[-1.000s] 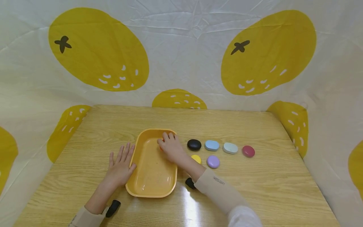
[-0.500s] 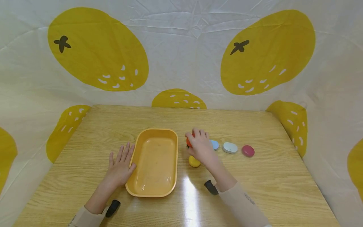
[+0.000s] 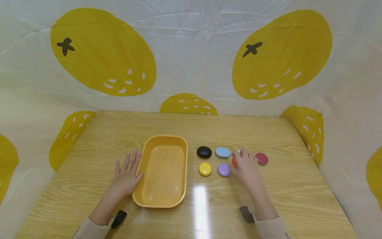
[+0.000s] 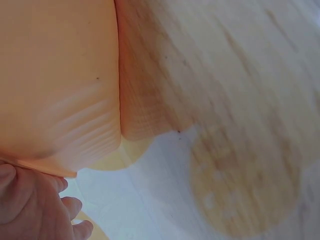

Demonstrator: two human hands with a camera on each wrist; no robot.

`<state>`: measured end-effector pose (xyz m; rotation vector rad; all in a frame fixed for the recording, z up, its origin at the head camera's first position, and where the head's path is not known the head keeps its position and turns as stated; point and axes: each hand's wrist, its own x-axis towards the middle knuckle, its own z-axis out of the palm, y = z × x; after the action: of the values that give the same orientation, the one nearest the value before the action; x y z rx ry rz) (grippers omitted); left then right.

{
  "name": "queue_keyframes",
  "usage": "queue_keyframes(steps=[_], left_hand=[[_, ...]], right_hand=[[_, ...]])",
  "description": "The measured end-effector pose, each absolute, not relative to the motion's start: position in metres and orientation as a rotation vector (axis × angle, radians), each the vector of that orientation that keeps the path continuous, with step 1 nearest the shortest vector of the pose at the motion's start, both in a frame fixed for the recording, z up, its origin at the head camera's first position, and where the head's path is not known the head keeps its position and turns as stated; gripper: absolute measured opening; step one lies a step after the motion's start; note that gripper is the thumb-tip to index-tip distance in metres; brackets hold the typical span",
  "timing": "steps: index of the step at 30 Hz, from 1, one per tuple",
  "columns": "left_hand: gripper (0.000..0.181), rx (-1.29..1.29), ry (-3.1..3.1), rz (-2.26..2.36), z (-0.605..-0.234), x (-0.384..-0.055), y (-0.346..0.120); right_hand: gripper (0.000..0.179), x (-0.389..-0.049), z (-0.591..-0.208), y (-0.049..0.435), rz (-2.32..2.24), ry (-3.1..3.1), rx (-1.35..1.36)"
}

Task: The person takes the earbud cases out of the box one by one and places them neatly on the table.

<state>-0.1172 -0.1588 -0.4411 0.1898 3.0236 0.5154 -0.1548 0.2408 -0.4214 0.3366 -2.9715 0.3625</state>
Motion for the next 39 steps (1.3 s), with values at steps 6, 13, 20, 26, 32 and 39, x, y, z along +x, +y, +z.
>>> queue_keyframes(steps=[6, 13, 20, 26, 32, 39], left_hand=[[0.064, 0.187, 3.022, 0.517, -0.44, -0.117, -0.159], [0.064, 0.185, 3.015, 0.528, -0.44, -0.117, -0.159], [0.064, 0.184, 3.025, 0.528, -0.44, -0.117, -0.158], [0.064, 0.184, 3.032, 0.524, -0.441, -0.118, -0.158], [0.064, 0.186, 3.032, 0.53, -0.442, -0.118, -0.158], [0.064, 0.183, 3.022, 0.536, -0.44, -0.117, -0.158]], right_hand=[[0.045, -0.147, -0.435, 0.259, 0.295, -3.059, 0.295], [0.044, -0.146, -0.445, 0.265, 0.273, -3.085, 0.313], [0.043, -0.144, -0.446, 0.266, 0.292, -3.11, 0.341], [0.039, -0.143, -0.446, 0.266, 0.272, -3.106, 0.383], [0.039, -0.143, -0.447, 0.265, 0.283, -3.114, 0.377], [0.042, -0.143, -0.446, 0.265, 0.282, -3.097, 0.38]])
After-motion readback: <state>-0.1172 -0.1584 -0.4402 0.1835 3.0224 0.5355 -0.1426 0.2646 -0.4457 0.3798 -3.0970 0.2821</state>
